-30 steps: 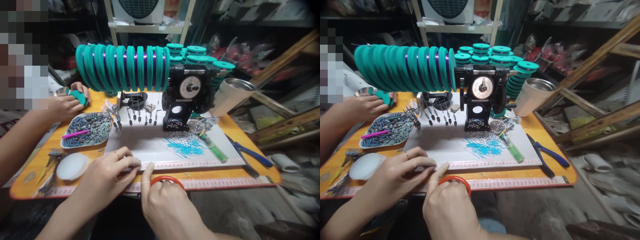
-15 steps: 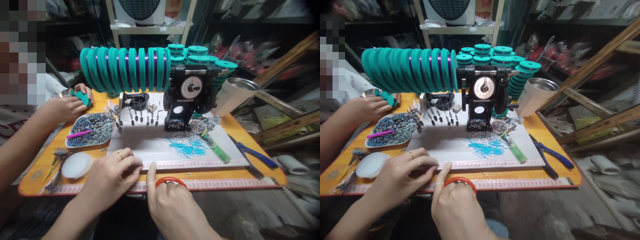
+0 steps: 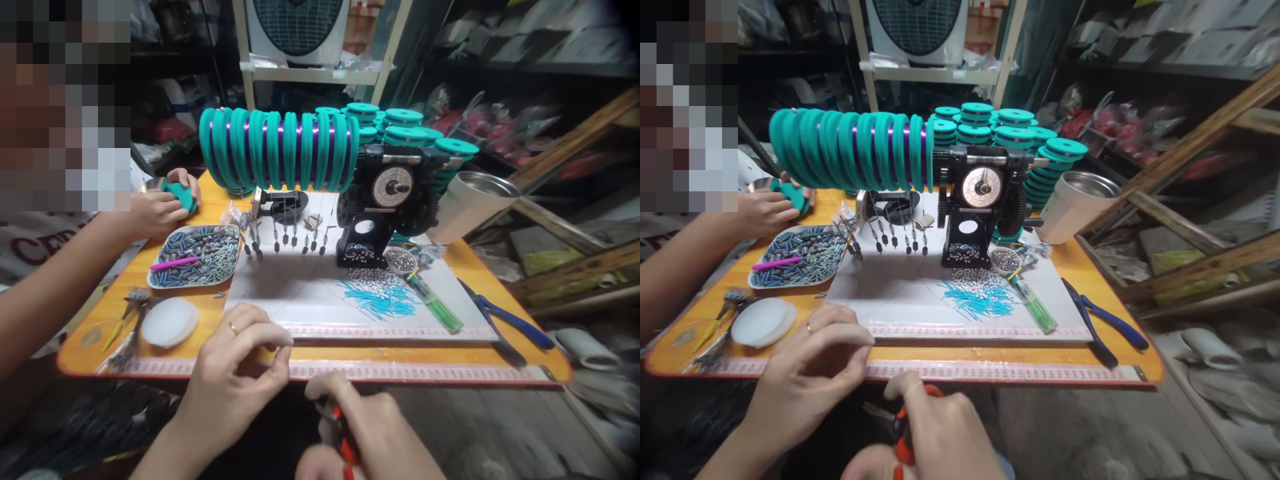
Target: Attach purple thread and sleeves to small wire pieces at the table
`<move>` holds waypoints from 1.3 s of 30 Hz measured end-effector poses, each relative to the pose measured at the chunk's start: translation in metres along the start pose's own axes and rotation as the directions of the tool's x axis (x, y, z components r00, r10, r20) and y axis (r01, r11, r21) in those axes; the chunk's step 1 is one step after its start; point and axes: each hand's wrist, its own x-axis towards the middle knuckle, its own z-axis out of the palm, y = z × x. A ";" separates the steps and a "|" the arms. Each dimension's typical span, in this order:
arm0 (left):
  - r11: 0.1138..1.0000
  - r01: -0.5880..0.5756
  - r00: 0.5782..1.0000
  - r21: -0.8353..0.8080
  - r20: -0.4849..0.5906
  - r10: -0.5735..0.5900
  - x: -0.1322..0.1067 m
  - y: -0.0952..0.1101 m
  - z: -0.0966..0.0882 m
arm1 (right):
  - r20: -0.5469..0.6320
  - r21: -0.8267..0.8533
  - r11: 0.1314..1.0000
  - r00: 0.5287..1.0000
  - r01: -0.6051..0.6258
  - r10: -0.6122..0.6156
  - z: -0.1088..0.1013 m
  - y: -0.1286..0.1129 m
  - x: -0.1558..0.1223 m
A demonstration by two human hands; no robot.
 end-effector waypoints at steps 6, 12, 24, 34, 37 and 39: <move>0.988 0.077 0.990 -0.130 -0.106 -0.091 -0.024 0.018 0.004 | 0.085 0.290 0.953 0.994 -0.087 0.065 0.025 -0.008 0.004; 0.982 0.119 0.983 -0.147 -0.125 -0.138 -0.033 0.020 0.004 | 0.065 0.278 0.959 0.997 -0.047 0.030 0.027 -0.006 0.011; 0.989 0.062 0.986 -0.131 -0.145 -0.081 -0.038 0.018 0.002 | 0.201 0.333 0.932 0.976 -0.144 0.079 0.019 -0.018 0.019; 1.000 0.009 0.989 0.006 -0.149 -0.008 -0.035 0.020 0.000 | 0.150 0.255 0.958 0.984 -0.129 0.093 0.027 -0.005 0.011; 0.999 0.009 0.990 0.030 -0.141 -0.005 -0.035 0.018 0.001 | 0.119 0.243 0.964 0.989 -0.112 0.085 0.030 0.003 0.008; 0.999 0.015 0.990 0.031 -0.141 -0.010 -0.035 0.015 0.004 | 0.125 0.250 0.964 0.990 -0.095 0.065 0.032 0.009 0.008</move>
